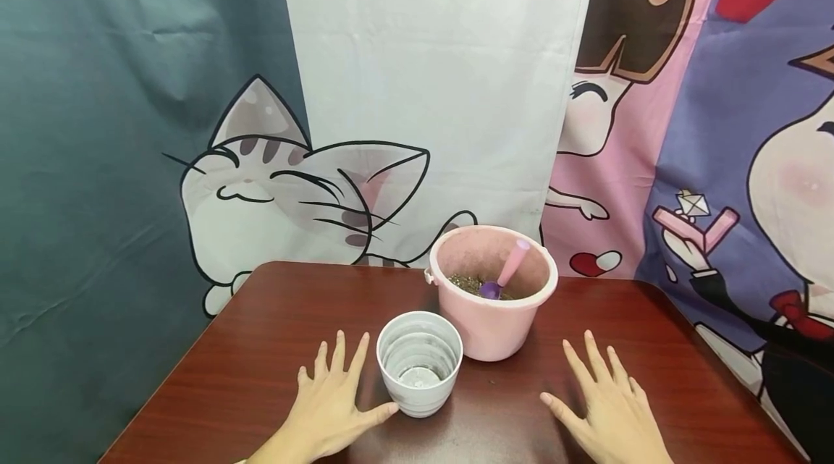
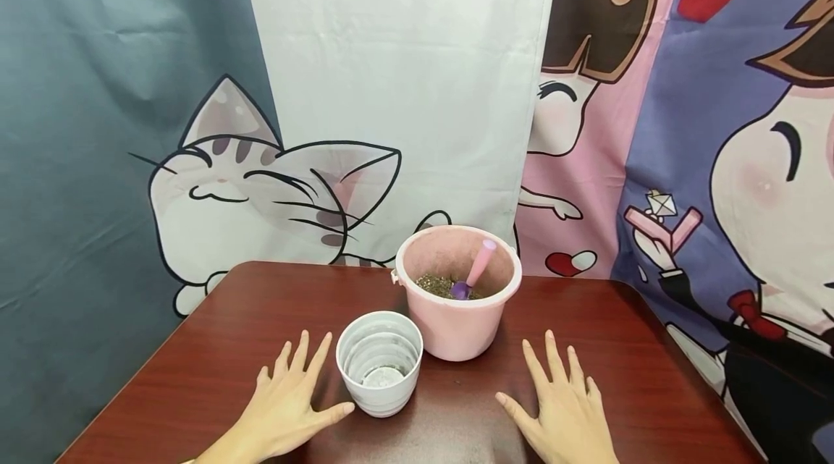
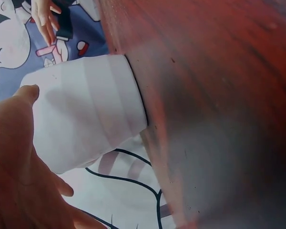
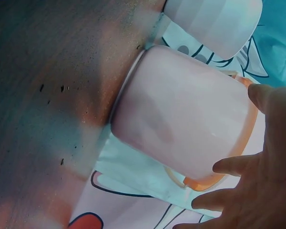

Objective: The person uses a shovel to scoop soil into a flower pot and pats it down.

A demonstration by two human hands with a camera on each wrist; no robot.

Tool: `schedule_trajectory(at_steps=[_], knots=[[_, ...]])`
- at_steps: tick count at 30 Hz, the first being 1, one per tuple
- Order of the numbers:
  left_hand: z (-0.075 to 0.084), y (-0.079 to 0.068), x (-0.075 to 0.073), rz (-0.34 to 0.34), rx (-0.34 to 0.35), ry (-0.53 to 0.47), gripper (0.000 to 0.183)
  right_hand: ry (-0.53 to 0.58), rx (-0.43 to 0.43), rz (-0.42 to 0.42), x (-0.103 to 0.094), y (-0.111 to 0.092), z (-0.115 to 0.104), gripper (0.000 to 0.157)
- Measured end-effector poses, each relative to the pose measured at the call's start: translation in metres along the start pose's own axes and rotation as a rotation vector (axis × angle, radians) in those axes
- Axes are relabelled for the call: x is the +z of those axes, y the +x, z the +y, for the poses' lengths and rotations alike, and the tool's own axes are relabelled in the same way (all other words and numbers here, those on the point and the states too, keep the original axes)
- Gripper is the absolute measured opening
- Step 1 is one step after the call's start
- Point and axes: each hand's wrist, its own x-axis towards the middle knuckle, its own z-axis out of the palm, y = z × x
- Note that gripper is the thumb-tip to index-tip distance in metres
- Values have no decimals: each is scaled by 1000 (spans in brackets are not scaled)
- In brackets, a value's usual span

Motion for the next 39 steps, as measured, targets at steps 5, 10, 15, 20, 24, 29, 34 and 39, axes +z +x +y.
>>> schedule_trajectory(at_steps=[5, 10, 15, 20, 24, 29, 34, 39], knots=[[-1, 4, -3, 19, 7, -20, 114, 13, -6, 11, -3, 0, 1, 94], [-1, 11, -9, 70, 24, -63, 108, 21, -32, 58, -8, 4, 1, 90], [-1, 20, -12, 92, 48, -99, 101, 53, -66, 153, -10, 9, 1, 84], [-1, 31, -21, 101, 53, -132, 98, 76, -90, 204, -13, 14, 0, 80], [-3, 43, -29, 122, 68, -193, 89, 93, -103, 215, -18, 20, -3, 75], [-4, 56, -33, 49, 66, -315, 78, 149, -103, 246, -30, 29, -6, 67], [-4, 70, -36, 33, 68, -414, 70, 216, -96, 286, -43, 45, -10, 61], [3, 96, -47, 98, 142, -555, 61, 297, -77, 378, -60, 69, -13, 53]])
